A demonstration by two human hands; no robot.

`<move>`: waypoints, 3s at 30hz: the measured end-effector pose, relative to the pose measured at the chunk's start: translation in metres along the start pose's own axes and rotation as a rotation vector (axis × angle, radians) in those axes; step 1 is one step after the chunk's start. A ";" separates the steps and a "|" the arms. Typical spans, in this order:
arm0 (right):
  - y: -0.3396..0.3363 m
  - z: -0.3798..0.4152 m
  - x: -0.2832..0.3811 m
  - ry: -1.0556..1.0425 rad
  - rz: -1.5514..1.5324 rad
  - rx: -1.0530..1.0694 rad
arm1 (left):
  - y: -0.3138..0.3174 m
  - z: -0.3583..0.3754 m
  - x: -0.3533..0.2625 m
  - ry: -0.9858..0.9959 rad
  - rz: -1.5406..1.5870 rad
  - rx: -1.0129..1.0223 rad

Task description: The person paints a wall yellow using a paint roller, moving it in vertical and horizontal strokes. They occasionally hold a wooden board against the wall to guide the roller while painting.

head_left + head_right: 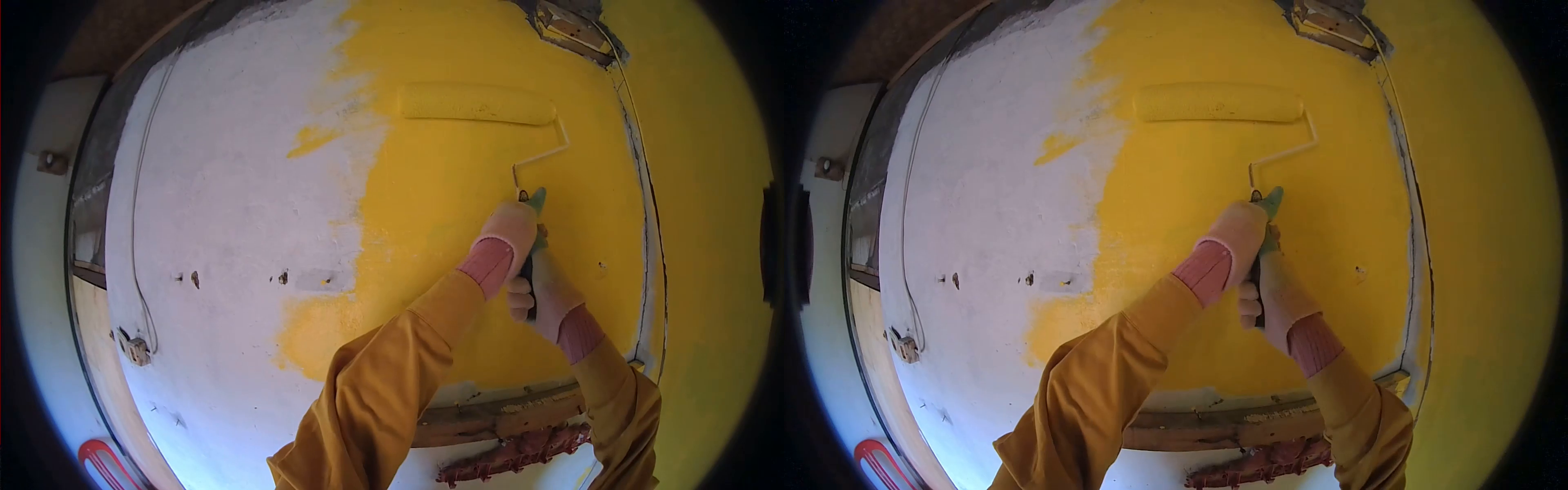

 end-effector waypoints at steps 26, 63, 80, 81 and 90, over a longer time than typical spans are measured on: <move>0.016 -0.009 0.025 -0.015 -0.087 0.091 | -0.028 -0.012 -0.037 -0.301 0.353 -0.039; -0.010 0.074 -0.116 0.198 -0.187 0.108 | 0.031 0.125 0.015 -0.499 0.004 0.137; -0.006 0.067 -0.130 0.207 -0.194 0.000 | 0.038 0.119 0.051 -0.424 -0.102 0.056; -0.006 0.067 -0.129 0.185 -0.194 0.005 | 0.035 0.117 0.045 -0.663 0.010 0.118; -0.013 0.057 -0.129 0.216 -0.160 0.100 | 0.032 0.120 0.051 -0.145 -0.459 0.135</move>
Point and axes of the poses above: each hand's wrist, its own z-axis away from the middle knuckle, its own y-axis out of the palm, x = y × z, the point moved 1 cm from there along -z, towards the middle knuckle, and after that the axes turned 1 degree about -z, right-handed, at the moved point
